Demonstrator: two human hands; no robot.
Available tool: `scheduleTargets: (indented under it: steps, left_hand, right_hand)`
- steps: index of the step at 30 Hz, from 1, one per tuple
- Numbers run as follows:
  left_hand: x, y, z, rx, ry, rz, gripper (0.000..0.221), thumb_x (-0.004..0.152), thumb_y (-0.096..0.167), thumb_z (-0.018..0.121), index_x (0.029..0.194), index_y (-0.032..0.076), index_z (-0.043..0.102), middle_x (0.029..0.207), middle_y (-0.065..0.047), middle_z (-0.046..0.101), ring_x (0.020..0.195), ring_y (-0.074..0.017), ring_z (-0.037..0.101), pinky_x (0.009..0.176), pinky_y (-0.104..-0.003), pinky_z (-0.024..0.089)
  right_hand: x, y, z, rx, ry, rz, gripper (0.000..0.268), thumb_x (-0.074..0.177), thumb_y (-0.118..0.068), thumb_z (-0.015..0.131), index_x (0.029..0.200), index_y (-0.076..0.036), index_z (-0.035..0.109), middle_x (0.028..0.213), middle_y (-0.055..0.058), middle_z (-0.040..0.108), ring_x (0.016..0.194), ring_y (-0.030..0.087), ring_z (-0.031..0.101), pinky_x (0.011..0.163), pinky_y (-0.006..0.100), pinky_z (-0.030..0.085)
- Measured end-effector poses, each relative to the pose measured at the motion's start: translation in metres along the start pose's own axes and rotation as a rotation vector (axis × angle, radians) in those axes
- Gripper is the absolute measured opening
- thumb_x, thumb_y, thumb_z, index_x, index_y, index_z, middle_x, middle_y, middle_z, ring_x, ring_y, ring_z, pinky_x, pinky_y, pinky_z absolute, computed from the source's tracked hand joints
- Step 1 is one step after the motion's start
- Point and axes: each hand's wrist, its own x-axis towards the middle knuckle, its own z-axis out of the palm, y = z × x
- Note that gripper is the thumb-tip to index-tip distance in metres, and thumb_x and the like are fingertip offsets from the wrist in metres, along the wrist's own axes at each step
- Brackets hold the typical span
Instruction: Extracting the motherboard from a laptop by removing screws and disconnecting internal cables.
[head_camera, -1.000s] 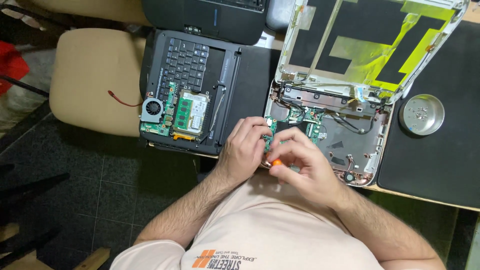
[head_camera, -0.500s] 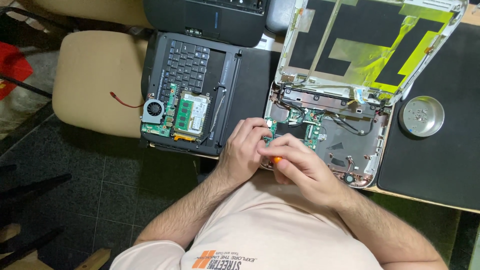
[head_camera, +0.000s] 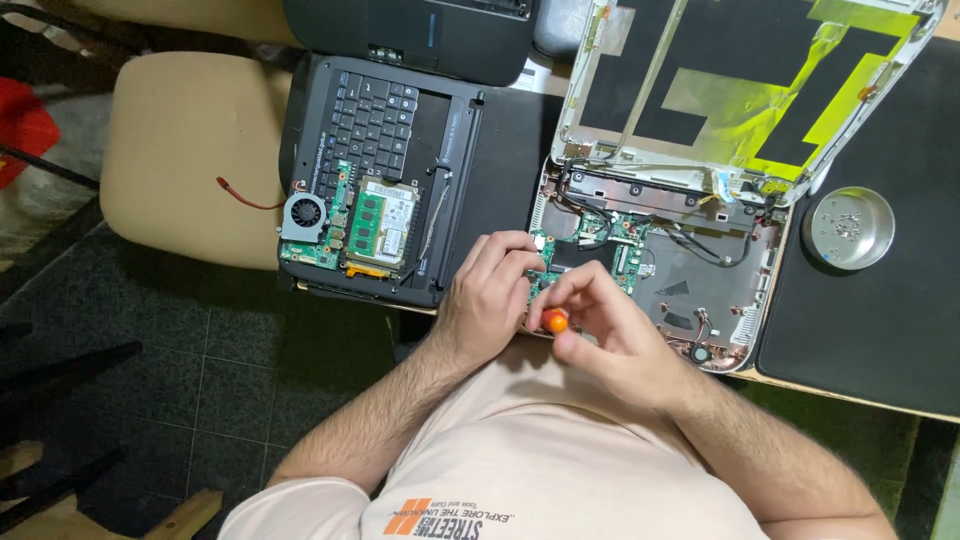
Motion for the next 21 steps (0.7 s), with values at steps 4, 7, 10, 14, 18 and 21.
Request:
scheduleTargets:
  steps: [4, 7, 10, 14, 18, 21]
  left_hand:
    - [-0.002, -0.004, 0.002, 0.017, -0.003, 0.004, 0.025, 0.110, -0.007, 0.061, 0.121, 0.013, 0.072, 0.125, -0.006, 0.066, 0.114, -0.0361, 0.076, 0.102, -0.051, 0.067]
    - [-0.001, -0.001, 0.001, 0.010, -0.001, 0.002, 0.024, 0.112, -0.006, 0.059, 0.120, 0.012, 0.073, 0.122, -0.007, 0.066, 0.112, -0.0371, 0.076, 0.101, -0.051, 0.067]
    - [-0.003, -0.004, 0.003, 0.017, 0.006, 0.009, 0.014, 0.119, 0.003, 0.061, 0.119, 0.012, 0.072, 0.123, -0.006, 0.066, 0.111, -0.0355, 0.076, 0.101, -0.050, 0.067]
    - [-0.003, -0.007, 0.005, 0.011, 0.008, 0.017, 0.023, 0.114, -0.004, 0.060, 0.122, 0.013, 0.073, 0.124, -0.006, 0.066, 0.112, -0.0367, 0.076, 0.101, -0.051, 0.068]
    - [-0.001, -0.003, 0.002, -0.005, 0.003, 0.019, 0.019, 0.114, 0.000, 0.060, 0.122, 0.012, 0.073, 0.124, -0.007, 0.066, 0.113, -0.0370, 0.076, 0.101, -0.052, 0.067]
    - [-0.002, -0.004, 0.002, 0.021, -0.004, 0.015, 0.018, 0.116, -0.001, 0.062, 0.120, 0.013, 0.071, 0.126, -0.006, 0.066, 0.113, -0.0363, 0.076, 0.101, -0.050, 0.067]
  right_hand:
    - [0.007, -0.012, 0.000, -0.073, 0.021, 0.003, 0.036, 0.104, -0.018, 0.097, 0.125, -0.004, 0.071, 0.126, 0.017, 0.086, 0.096, 0.015, 0.072, 0.085, 0.035, 0.062]
    - [0.009, -0.017, -0.009, -0.214, -0.001, -0.030, 0.015, 0.118, -0.013, 0.074, 0.124, -0.004, 0.085, 0.129, 0.013, 0.079, 0.091, 0.013, 0.073, 0.087, 0.036, 0.066]
    - [0.006, -0.004, -0.012, -0.077, -0.040, 0.009, 0.040, 0.126, -0.023, 0.058, 0.153, 0.001, 0.075, 0.130, 0.017, 0.075, 0.096, 0.018, 0.073, 0.088, 0.039, 0.068]
    - [0.009, -0.003, -0.006, -0.067, 0.026, -0.054, 0.048, 0.100, -0.015, 0.099, 0.136, 0.001, 0.072, 0.128, 0.020, 0.081, 0.098, 0.018, 0.077, 0.085, 0.038, 0.069]
    - [0.008, -0.017, -0.005, -0.145, 0.019, -0.049, 0.032, 0.124, -0.017, 0.065, 0.143, 0.002, 0.082, 0.131, 0.018, 0.075, 0.084, 0.015, 0.075, 0.073, 0.036, 0.072]
    - [0.003, 0.004, -0.005, 0.006, 0.027, -0.014, 0.050, 0.120, -0.024, 0.071, 0.161, 0.004, 0.069, 0.129, 0.019, 0.076, 0.095, 0.018, 0.075, 0.084, 0.041, 0.073]
